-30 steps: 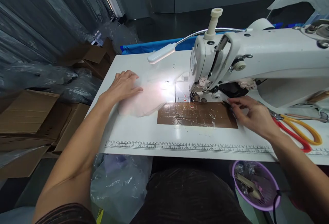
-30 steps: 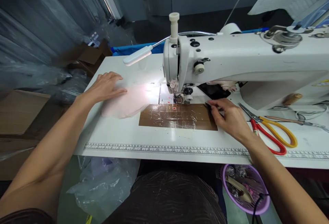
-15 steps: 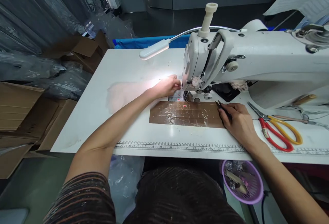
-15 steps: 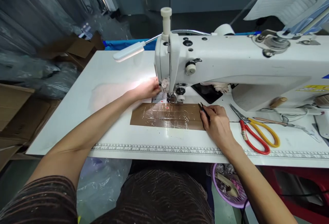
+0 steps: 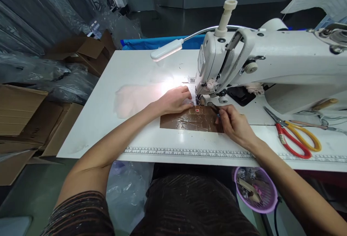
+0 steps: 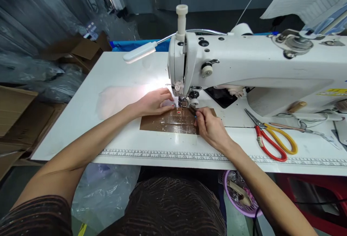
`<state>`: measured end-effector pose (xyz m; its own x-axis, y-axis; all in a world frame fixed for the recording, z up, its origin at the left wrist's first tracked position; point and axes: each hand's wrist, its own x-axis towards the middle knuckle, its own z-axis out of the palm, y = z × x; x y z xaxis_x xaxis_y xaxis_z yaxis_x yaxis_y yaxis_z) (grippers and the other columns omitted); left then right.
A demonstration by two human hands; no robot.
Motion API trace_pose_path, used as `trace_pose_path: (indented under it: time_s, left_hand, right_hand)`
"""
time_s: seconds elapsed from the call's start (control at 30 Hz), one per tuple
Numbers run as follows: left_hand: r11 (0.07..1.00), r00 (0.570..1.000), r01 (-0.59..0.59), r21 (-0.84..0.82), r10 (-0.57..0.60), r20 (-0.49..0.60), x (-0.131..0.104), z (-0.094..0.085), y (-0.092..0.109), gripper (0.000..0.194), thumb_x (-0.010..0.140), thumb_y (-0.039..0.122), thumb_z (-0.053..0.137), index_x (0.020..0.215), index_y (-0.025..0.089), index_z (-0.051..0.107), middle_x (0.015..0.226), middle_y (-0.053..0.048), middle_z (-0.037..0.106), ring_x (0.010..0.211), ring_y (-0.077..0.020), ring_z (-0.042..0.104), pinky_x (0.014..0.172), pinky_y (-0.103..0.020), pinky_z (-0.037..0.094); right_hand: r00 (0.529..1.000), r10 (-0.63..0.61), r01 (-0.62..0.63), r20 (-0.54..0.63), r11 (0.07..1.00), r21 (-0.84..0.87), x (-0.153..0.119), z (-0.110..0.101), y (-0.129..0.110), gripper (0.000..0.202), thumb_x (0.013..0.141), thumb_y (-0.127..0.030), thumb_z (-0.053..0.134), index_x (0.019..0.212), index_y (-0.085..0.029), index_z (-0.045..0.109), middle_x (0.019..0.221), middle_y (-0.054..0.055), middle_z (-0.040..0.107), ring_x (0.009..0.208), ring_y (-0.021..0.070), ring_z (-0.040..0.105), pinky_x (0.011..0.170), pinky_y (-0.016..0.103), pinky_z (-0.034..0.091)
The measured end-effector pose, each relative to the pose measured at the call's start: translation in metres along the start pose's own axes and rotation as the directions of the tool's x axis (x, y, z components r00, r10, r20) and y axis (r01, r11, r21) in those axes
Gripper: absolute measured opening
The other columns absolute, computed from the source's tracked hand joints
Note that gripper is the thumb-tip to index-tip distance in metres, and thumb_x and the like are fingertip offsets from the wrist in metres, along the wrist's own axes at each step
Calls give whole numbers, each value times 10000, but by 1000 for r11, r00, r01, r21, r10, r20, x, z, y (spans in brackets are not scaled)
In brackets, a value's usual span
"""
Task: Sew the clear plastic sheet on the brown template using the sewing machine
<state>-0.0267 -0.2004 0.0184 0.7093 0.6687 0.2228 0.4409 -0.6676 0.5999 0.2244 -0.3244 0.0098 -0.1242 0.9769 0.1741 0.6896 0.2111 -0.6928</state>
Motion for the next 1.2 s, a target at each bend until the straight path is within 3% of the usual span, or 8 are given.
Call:
trace_pose_path:
  time_s: [0.1,0.2,0.33,0.53,0.87,0.93,1.07,1.2]
  left_hand:
    - [987,1000,6,159,-9,20,4,5,-4,141,908,290,568,859,202,668,963,-85,617,906,-237,582,749,-334,434]
    - [927,999,32,374,-46,29,-5,3,-2,193,964,234,462,852,178,609,916,-75,607,819,-201,562,670,-316,399]
    - [841,997,74,536,-77,-16,-27,0,8,197,989,207,415,873,153,566,882,-77,612,736,-176,519,604,-308,359]
    - [915,996,72,396,-45,-76,-48,6,12,180,998,188,411,886,156,548,890,-68,619,754,-155,532,616,-278,410]
    - [973,973,137,187,-96,-211,-49,8,11,145,959,185,496,828,176,558,809,-27,604,692,-137,529,624,-277,427]
    - [968,943,199,150,-147,-298,-48,8,11,141,940,180,525,801,179,548,772,-11,598,662,-130,525,624,-274,427]
    - [937,841,342,75,-270,-469,-47,7,11,156,912,144,521,763,188,502,775,-7,605,677,-134,550,651,-281,443]
    - [927,829,364,85,-282,-482,-49,6,9,162,903,115,493,769,200,462,853,-34,631,754,-154,571,696,-298,458]
  right_hand:
    - [990,-141,142,20,972,-189,1,6,-7,457,1059,-493,291,1051,-206,647,801,71,718,689,246,676,609,347,499]
    - [975,-221,220,35,915,-338,2,14,-12,439,1061,-416,327,1191,-187,679,1045,109,726,833,264,691,620,341,495]
    - [981,-167,191,96,768,-611,9,25,-24,433,1047,-350,377,1354,-151,607,1102,154,691,720,260,661,482,325,388]
    - [980,-28,170,197,635,-753,29,37,-43,425,1074,-290,364,1413,-103,541,1170,206,646,676,249,645,465,320,308]
    - [981,28,127,194,660,-740,35,49,-48,419,1090,-264,293,1309,-53,581,1196,229,603,761,266,631,546,350,399]
    - [984,27,116,176,653,-749,34,50,-46,425,1096,-281,296,1330,-49,564,1169,220,608,741,263,627,541,352,397]
    - [985,36,104,167,647,-755,34,51,-46,428,1101,-285,298,1342,-37,549,1109,199,614,728,252,621,531,340,391]
    - [983,39,109,177,651,-751,34,52,-50,424,1102,-262,273,1288,-33,578,1123,206,602,736,233,611,532,326,392]
